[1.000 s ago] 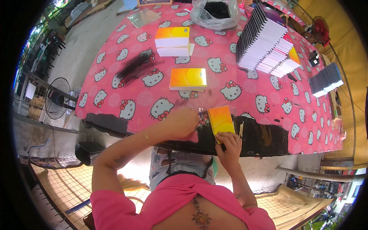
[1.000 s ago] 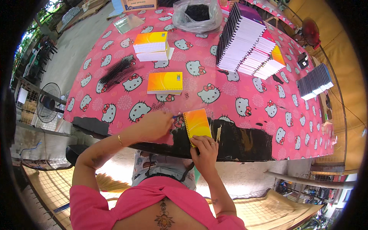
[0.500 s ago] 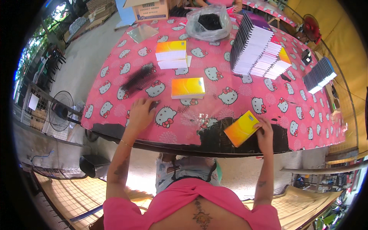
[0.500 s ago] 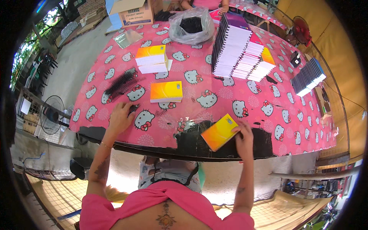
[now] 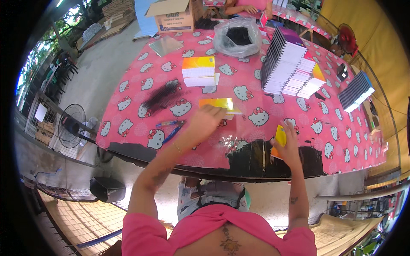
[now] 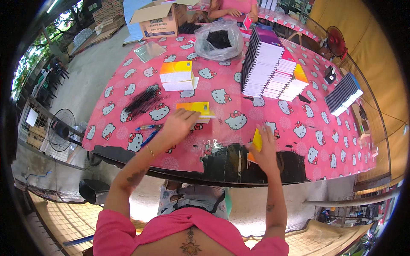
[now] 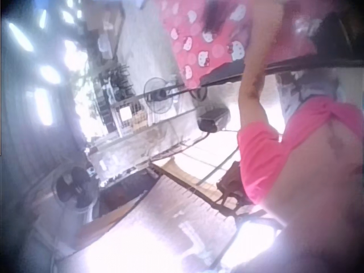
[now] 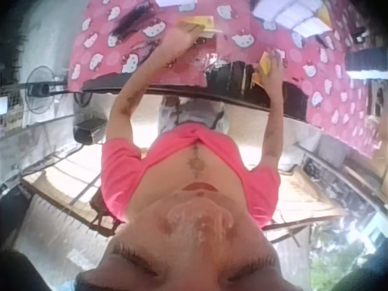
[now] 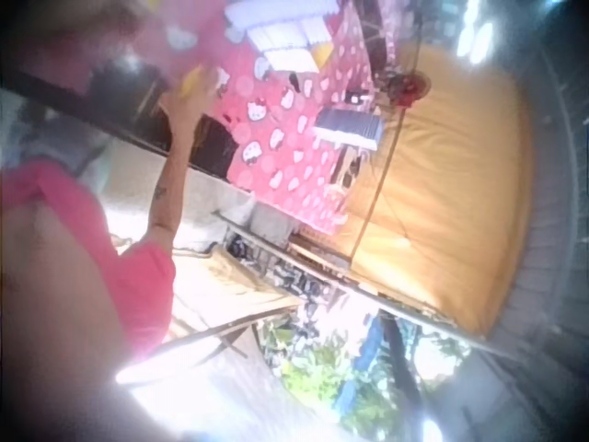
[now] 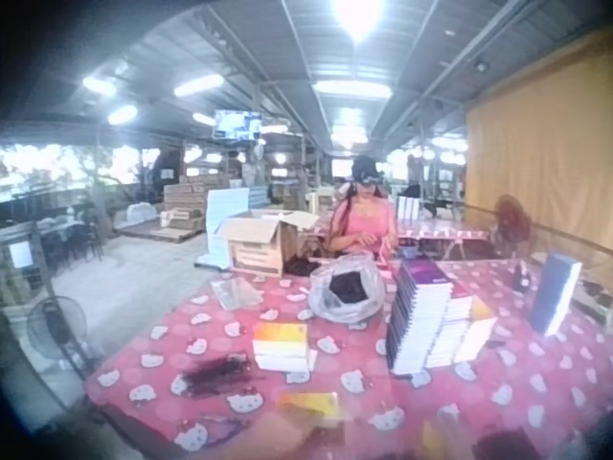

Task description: The person places notebooks into plastic sleeves by hand, sliding each one inside, folding the adhesive flap, and stacking the completed items.

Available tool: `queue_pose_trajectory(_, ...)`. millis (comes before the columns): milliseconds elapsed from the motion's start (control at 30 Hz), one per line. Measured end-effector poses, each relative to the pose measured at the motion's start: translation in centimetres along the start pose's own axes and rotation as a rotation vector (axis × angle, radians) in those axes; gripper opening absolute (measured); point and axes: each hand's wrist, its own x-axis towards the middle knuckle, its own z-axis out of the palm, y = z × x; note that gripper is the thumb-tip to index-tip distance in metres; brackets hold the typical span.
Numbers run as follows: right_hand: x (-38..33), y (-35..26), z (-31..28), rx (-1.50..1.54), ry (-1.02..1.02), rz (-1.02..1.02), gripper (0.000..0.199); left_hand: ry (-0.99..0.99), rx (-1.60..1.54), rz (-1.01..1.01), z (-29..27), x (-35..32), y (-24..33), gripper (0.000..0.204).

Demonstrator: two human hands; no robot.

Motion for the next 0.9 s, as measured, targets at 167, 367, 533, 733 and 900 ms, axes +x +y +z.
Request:
queue_pose_trajectory(167,-2.8,-7.1,2.1,1.034,-0.111,0.125,0.052,0.059,-0.315,0.025,-1.4,-0.5,8.8,0.024)
queue_pose_trajectory(367,-5.5,-7.5,2.8,1.274,0.034,0.269,0.018,0.168,0.139,-0.499,-1.3,-5.2,-8.9,0.017)
queue_pose_trajectory(533,-5.0,-8.1,3.1,1.354,0.0,0.317,0.019,0.031,0.446,-0.413,-1.0,-7.1,-12.3,0.019)
queue_pose_trajectory(733,-4.5,-8.6,3.7,1.258,-0.185,0.257,0.027,0.144,0.433,-0.349,-1.9,-6.4,-11.6,0.024)
queue_pose_trajectory(900,-4.1,-9.1,4.2,1.222,-0.205,0.215,0.027,0.054,0.324,-0.35,-2.6,-7.2,-12.5,0.037)
